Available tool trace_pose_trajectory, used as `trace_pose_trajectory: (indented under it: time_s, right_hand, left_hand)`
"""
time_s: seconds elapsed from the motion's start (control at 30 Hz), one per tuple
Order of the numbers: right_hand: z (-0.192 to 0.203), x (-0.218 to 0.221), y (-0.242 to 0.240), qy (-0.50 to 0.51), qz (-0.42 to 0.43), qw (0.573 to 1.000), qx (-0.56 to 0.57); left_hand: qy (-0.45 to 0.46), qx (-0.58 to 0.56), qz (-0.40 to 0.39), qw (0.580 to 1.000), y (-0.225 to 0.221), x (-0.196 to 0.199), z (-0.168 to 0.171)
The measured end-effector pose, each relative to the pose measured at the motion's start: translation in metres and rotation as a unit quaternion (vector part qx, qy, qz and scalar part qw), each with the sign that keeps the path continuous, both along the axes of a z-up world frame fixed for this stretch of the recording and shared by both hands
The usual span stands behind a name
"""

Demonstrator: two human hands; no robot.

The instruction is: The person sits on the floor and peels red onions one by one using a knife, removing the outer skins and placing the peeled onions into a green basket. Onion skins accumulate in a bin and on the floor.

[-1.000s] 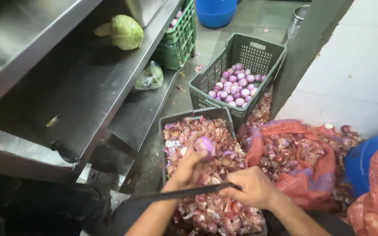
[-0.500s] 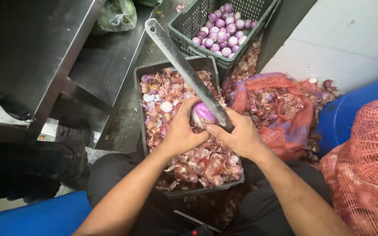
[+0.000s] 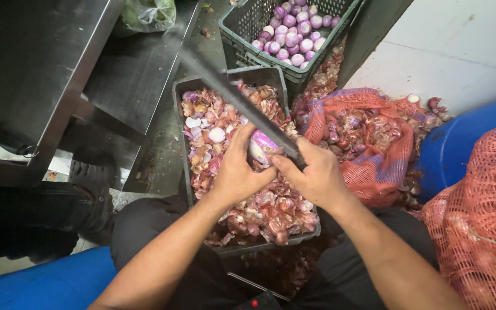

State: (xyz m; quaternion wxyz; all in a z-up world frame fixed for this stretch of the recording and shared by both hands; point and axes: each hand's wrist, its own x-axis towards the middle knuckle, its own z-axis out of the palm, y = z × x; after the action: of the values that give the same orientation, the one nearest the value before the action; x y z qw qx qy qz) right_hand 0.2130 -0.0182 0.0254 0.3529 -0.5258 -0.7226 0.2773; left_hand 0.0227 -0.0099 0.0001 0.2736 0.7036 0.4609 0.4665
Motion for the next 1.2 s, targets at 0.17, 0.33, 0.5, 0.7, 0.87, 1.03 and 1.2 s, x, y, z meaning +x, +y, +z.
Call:
trace_pose_trajectory:
  time_s: [0.17, 0.33, 0.5, 0.7, 0.87, 1.03, 1.2]
  right_hand:
    - [-0.004, -0.006, -0.003, -0.073, 0.022, 0.99, 0.121]
    - [0.008, -0.002, -0.001, -0.102, 0.135, 0.962, 0.215]
    - [0.009, -0.012, -0.01, -0.114, 0.049, 0.97, 0.207]
    - [-0.003, -0.019, -0.008, -0.132, -0.057, 0.968, 0.204]
    - [-0.008, -0.024, -0.009, -0.149, -0.064, 0.955, 0.249]
    - [-0.004, -0.025, -0.014, -0.116, -0.007, 0.952, 0.283]
    - [0.003, -0.026, -0.013, -0.093, -0.035, 0.958, 0.267]
  left_hand:
    - [-0.006, -0.047, 0.008, 0.999, -0.002, 0.001, 0.0]
    - [0.015, -0.039, 0.062, 0.997, 0.001, 0.003, 0.0]
    - [0.074, -0.049, 0.104, 0.991, 0.001, 0.001, -0.002]
    - [0.074, 0.018, 0.101, 0.992, -0.007, 0.006, -0.008]
    - [0.111, 0.05, 0.122, 0.985, -0.009, 0.006, -0.008]
    - [0.093, 0.078, 0.118, 0.986, -0.01, 0.005, -0.005]
    - [0.048, 0.058, 0.115, 0.99, -0.009, 0.001, -0.004]
